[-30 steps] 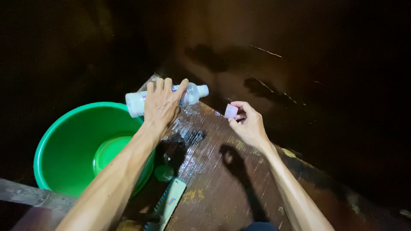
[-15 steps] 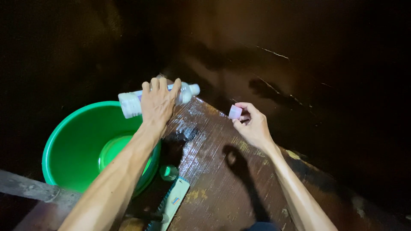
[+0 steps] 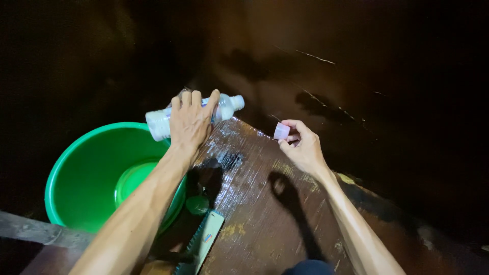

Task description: Cleaning the floor and the water tank in a bathroom.

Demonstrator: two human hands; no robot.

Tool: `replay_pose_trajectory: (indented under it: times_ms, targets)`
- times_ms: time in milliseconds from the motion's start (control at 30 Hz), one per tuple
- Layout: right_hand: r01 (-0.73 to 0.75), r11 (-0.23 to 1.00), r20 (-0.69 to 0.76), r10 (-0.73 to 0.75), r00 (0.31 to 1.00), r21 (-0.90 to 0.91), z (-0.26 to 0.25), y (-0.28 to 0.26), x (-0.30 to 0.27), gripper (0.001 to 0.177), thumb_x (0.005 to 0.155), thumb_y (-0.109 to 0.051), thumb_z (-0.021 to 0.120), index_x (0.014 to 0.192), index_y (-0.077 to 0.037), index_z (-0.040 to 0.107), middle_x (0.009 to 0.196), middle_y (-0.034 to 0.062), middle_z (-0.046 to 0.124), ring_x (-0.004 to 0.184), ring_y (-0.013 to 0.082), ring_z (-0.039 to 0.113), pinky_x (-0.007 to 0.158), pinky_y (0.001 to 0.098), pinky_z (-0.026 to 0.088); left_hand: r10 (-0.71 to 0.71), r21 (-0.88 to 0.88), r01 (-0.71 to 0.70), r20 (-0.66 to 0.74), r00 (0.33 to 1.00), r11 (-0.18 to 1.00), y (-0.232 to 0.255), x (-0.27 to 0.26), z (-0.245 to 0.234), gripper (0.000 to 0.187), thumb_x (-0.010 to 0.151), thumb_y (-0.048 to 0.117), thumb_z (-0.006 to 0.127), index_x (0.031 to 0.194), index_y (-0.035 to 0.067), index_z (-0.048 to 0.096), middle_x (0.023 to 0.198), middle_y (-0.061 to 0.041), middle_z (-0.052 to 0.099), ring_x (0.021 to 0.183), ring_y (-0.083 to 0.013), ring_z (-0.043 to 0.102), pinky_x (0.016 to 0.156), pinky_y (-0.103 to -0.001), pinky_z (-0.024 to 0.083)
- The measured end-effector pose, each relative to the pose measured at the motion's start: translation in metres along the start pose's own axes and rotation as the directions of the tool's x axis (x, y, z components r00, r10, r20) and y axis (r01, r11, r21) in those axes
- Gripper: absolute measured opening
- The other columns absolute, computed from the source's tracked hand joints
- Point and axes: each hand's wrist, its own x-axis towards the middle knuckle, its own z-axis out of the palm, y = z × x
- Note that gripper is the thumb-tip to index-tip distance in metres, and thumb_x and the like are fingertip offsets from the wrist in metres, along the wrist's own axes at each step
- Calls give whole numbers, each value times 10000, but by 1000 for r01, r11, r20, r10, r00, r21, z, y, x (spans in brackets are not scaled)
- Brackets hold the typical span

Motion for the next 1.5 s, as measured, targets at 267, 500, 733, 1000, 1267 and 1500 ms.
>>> replay_pose_trajectory:
  times_ms: [267,500,733,1000,1267,1500]
  targets:
    - [20,1000,-40,-19,999,14,-13,15,-3,493,801,-58,746,1283,-55,643,1062,62,753,877,102,707,703,252,573,68,-67,-68,6,998,995,28,7,-1,658,793,183,683,1437,240,560,1004,-89,585,989,-283,538,838,-428,410]
    - [10,999,-73,-12,997,-37,-33,22,-12,497,803,-62,742,1289,-56,637,1070,58,746,857,100,706,680,251,566,107,-230,-118,-60,992,966,67,18,-7,646,852,115,647,1478,225,532,1005,-91,567,969,-282,517,824,-416,401]
    - [-39,995,-124,27,992,-95,-52,33,-23,493,806,-81,760,1286,-76,645,1011,46,756,831,97,695,677,256,554,183,-258,-169,28,983,951,93,25,-10,648,824,89,659,1440,247,536,977,-83,559,941,-266,518,792,-406,395]
    - [-121,992,-187,111,976,-43,-78,60,-36,486,838,-76,760,1312,-88,654,909,41,718,774,68,621,685,234,541,297,-305,-313,-98,950,900,132,29,-6,683,808,116,695,1458,242,528,979,-68,541,950,-260,518,823,-395,398]
    - [-25,995,-93,35,995,99,-93,62,-41,463,873,-72,752,1320,-68,633,1040,21,728,863,72,650,751,243,560,251,-570,-155,93,964,807,137,29,-23,905,650,267,878,1452,184,468,1019,-108,573,972,-302,541,800,-445,415]
    - [86,996,107,-86,990,8,-99,10,-20,496,865,-80,757,1343,-71,626,1167,33,724,966,94,697,824,263,594,251,-636,-74,192,949,768,114,12,-22,953,613,235,908,1455,208,463,1095,-104,613,1029,-325,565,856,-479,444]
